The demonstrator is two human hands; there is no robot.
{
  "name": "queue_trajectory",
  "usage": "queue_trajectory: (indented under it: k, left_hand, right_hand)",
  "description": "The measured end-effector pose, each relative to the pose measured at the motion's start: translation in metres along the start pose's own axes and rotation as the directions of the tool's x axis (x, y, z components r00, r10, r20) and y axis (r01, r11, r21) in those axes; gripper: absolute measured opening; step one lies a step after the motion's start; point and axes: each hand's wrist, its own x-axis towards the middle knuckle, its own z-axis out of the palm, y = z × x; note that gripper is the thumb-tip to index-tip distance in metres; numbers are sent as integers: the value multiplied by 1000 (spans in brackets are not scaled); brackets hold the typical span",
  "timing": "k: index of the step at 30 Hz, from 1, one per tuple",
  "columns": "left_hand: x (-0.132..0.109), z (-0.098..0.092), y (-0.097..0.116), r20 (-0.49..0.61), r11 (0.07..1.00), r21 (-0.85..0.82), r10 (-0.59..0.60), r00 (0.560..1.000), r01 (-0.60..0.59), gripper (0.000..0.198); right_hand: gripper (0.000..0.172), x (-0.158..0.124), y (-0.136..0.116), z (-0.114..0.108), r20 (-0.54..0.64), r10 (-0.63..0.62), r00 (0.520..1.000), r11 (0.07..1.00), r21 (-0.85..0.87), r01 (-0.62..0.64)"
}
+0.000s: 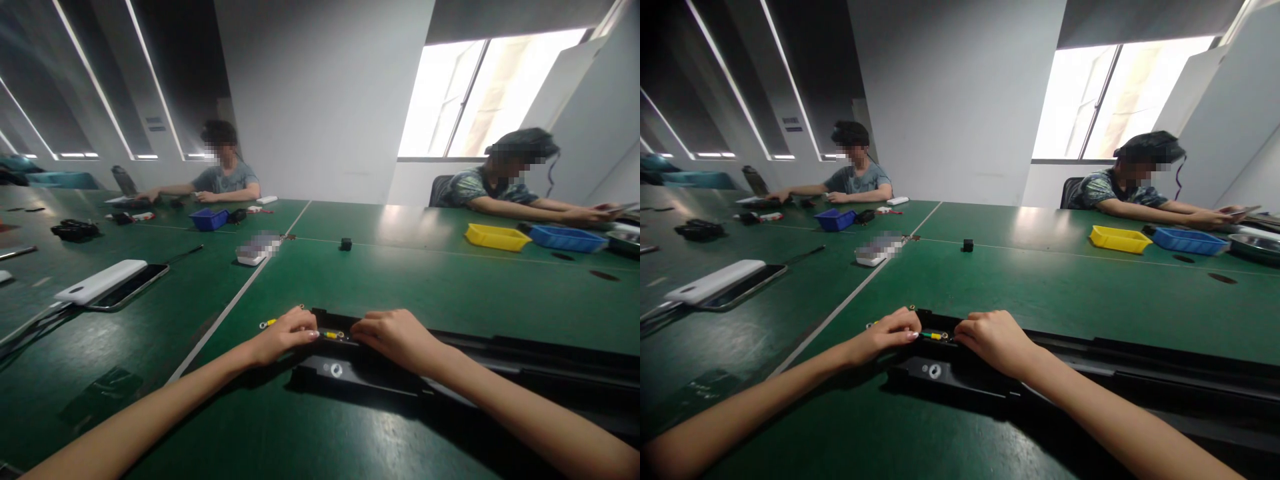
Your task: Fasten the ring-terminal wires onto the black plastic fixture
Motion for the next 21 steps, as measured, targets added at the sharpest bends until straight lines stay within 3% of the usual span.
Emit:
queue_trajectory:
  k: [21]
  left_hand:
    - [-1,1,-3,8,999,-53,-9,1000,9,21]
  right_hand:
    - [22,-1,0,0,10,4,1000,1000,0,-4]
